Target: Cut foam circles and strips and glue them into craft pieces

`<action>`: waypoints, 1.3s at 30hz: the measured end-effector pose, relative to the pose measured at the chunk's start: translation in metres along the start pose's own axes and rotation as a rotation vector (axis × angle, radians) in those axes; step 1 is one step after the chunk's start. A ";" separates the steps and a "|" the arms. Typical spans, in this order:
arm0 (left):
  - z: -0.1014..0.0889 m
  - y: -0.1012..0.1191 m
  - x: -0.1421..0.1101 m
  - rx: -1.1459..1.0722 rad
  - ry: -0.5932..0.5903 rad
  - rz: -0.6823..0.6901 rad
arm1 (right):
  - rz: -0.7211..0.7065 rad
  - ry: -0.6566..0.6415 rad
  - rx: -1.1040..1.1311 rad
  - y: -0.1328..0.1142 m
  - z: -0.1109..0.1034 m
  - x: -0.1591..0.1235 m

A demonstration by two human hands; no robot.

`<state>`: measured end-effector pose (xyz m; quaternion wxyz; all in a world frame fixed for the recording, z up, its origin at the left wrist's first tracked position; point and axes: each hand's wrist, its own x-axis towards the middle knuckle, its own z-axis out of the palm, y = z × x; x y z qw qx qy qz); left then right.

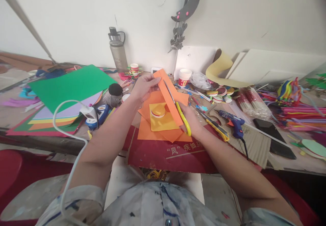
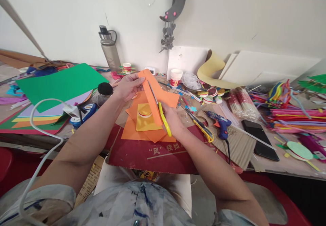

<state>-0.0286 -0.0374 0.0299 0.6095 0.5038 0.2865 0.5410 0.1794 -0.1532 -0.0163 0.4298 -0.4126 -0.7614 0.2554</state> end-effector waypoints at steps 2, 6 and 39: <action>0.001 -0.002 0.000 0.004 -0.021 -0.005 | 0.002 -0.013 0.034 -0.003 -0.001 0.001; 0.004 -0.007 -0.001 0.012 -0.066 -0.001 | 0.019 0.001 0.062 -0.005 -0.002 0.002; 0.009 -0.006 -0.004 0.050 -0.113 -0.010 | 0.063 0.050 -0.006 0.007 0.001 0.000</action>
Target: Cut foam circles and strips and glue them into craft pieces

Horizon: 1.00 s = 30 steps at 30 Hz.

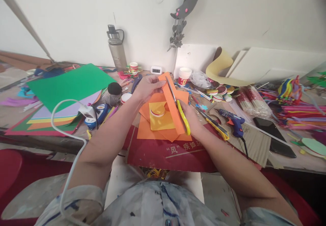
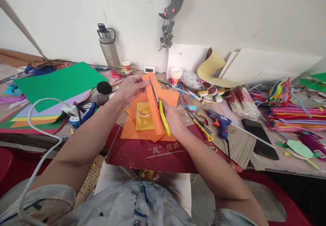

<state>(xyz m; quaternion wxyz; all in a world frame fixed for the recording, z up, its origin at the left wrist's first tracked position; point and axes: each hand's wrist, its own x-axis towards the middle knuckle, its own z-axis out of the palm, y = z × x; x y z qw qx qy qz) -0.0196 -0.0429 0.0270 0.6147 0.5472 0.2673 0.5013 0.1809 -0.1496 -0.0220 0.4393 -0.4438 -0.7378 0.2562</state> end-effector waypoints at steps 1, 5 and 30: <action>0.000 0.000 0.000 -0.003 -0.003 0.004 | 0.004 -0.004 -0.010 0.000 0.000 0.000; -0.001 0.001 0.000 0.004 -0.023 0.006 | -0.016 -0.018 -0.035 -0.002 -0.002 -0.001; 0.000 0.000 -0.001 0.034 -0.054 0.034 | 0.009 0.001 -0.073 -0.007 -0.002 0.001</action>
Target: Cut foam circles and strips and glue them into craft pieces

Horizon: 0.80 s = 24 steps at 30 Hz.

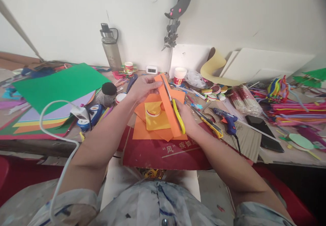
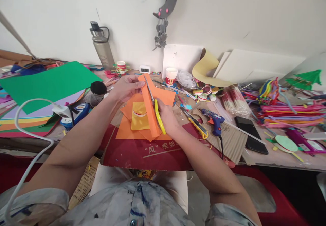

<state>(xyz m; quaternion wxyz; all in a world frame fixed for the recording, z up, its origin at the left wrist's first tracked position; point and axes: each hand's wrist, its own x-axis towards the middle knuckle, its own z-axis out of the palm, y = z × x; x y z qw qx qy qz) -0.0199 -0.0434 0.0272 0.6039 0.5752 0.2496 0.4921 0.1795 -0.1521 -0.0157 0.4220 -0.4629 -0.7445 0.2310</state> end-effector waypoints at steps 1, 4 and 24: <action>0.000 0.001 0.000 -0.004 0.004 -0.001 | 0.004 0.002 0.017 0.000 0.000 0.000; 0.002 0.001 -0.001 -0.018 0.011 0.006 | 0.019 0.003 0.028 0.000 0.002 0.000; -0.001 0.008 -0.002 0.021 0.090 0.019 | -0.051 -0.028 0.100 -0.004 -0.001 0.002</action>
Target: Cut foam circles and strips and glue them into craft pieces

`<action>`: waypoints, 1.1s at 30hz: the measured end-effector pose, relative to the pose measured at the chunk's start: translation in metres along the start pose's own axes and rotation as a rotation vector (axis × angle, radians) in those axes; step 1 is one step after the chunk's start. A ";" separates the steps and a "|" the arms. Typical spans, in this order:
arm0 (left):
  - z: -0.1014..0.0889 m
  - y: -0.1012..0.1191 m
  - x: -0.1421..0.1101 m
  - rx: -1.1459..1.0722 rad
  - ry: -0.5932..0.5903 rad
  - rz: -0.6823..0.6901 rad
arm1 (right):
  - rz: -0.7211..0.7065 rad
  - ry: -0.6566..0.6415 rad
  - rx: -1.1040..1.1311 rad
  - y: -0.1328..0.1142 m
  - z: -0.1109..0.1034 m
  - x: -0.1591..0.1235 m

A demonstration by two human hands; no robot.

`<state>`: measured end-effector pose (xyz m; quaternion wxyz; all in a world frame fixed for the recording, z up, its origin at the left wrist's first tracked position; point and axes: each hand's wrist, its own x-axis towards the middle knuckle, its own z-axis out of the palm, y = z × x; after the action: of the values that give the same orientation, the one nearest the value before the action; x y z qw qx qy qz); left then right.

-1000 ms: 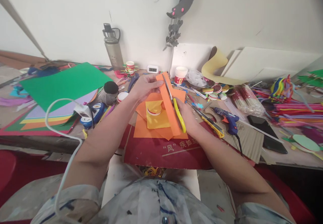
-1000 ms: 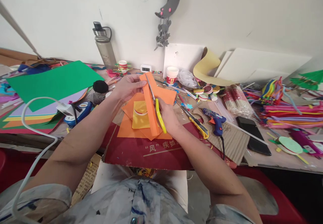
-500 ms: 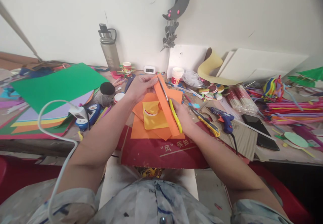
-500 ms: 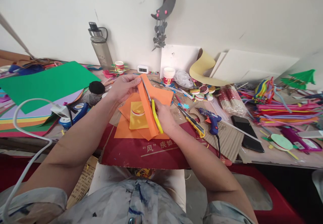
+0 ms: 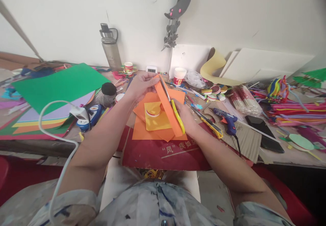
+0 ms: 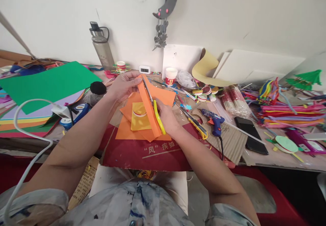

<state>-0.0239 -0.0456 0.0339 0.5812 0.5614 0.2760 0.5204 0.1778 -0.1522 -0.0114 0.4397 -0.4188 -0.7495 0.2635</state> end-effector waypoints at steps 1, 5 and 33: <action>0.000 0.000 0.000 -0.002 -0.011 0.003 | -0.005 0.002 0.002 -0.001 0.000 0.000; -0.001 0.002 0.000 0.014 -0.039 0.021 | -0.001 0.000 -0.006 -0.002 -0.001 0.001; -0.001 0.013 -0.005 0.052 -0.101 0.035 | -0.005 0.014 -0.123 -0.006 0.001 -0.001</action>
<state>-0.0306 -0.0521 0.0447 0.5703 0.6067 0.2500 0.4942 0.1744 -0.1563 -0.0077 0.4191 -0.4450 -0.7623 0.2128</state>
